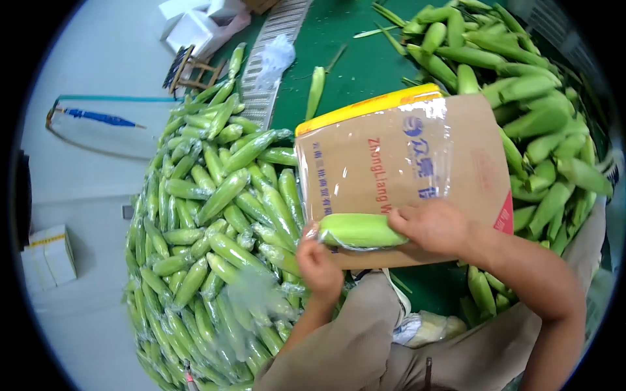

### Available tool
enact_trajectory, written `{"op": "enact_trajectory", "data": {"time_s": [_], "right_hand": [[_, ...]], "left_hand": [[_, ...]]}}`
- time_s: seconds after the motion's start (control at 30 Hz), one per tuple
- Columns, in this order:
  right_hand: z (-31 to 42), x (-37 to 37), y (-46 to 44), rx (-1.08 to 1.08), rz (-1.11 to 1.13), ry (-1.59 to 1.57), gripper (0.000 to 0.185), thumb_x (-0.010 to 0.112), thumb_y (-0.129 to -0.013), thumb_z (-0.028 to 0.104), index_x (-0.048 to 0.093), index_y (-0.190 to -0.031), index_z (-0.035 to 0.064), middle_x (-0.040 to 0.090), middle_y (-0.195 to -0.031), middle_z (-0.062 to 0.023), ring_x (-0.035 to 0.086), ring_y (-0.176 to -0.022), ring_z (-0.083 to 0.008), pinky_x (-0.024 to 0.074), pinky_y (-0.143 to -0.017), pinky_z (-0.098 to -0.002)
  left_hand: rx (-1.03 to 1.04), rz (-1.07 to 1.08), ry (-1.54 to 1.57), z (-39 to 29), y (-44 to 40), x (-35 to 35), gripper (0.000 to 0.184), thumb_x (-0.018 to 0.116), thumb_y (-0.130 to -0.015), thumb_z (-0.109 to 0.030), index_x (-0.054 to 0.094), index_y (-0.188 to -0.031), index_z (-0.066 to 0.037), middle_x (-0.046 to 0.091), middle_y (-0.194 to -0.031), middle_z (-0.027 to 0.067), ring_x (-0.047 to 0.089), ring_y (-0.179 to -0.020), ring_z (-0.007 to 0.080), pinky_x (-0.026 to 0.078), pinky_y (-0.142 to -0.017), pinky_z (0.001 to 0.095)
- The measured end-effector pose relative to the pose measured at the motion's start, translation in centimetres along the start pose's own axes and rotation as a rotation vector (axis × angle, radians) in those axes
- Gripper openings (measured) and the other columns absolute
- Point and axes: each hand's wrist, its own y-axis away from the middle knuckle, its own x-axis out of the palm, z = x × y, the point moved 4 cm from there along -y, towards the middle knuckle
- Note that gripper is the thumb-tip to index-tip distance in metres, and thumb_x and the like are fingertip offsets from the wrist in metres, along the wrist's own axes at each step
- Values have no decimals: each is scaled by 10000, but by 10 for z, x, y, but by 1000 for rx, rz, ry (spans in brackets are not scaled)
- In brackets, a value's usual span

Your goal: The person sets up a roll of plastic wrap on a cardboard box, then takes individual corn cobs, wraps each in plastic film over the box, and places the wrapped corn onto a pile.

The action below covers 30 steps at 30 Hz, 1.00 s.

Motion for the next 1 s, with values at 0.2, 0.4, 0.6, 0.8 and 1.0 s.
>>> {"op": "enact_trajectory", "data": {"time_s": [0.2, 0.4, 0.6, 0.8, 1.0], "right_hand": [[-29, -41, -38, 27, -301, 92, 608, 781, -830, 446, 580, -1251, 55, 657, -1105, -121, 642, -1064, -331, 516, -882, -463], [-35, -60, -91, 205, -541, 258, 765, 813, -759, 512, 582, -1320, 46, 616, -1181, -113, 614, -1115, -274, 489, -918, -422], [-64, -57, -110, 243, -433, 138, 899, 866, -678, 454, 533, -1386, 10, 578, -1255, -129, 574, -1188, -302, 509, -955, -432], [-56, -62, -99, 184, -147, -317, 626, 886, -731, 448, 626, -1067, -13, 692, -1008, -248, 668, -994, -459, 534, -886, -505], [-36, -66, -81, 120, 191, -1, 636, 649, -944, 581, 657, -1310, 61, 659, -1314, -231, 600, -1265, -427, 498, -1035, -498]], "left_hand": [[229, 448, -694, -20, -75, 33, 495, 572, -1020, -419, 626, -1347, -52, 642, -1279, 169, 551, -1219, 373, 362, -1086, 522], [402, 228, -745, -19, -218, 90, 297, 676, -954, -350, 755, -1123, -119, 700, -1123, 106, 607, -1123, 338, 428, -993, 490], [598, 454, -382, -28, -179, 90, 431, 794, -837, -284, 714, -1205, -75, 704, -1258, 117, 658, -1164, 327, 417, -1096, 491], [591, 643, -658, -40, -135, 69, 935, 844, -763, -338, 423, -1550, -59, 494, -1560, 125, 448, -1462, 268, 275, -1212, 574], [351, 1022, -563, -59, -119, 77, 487, 797, -734, -340, 697, -1141, -92, 738, -1084, 130, 706, -1008, 326, 552, -896, 455]]}}
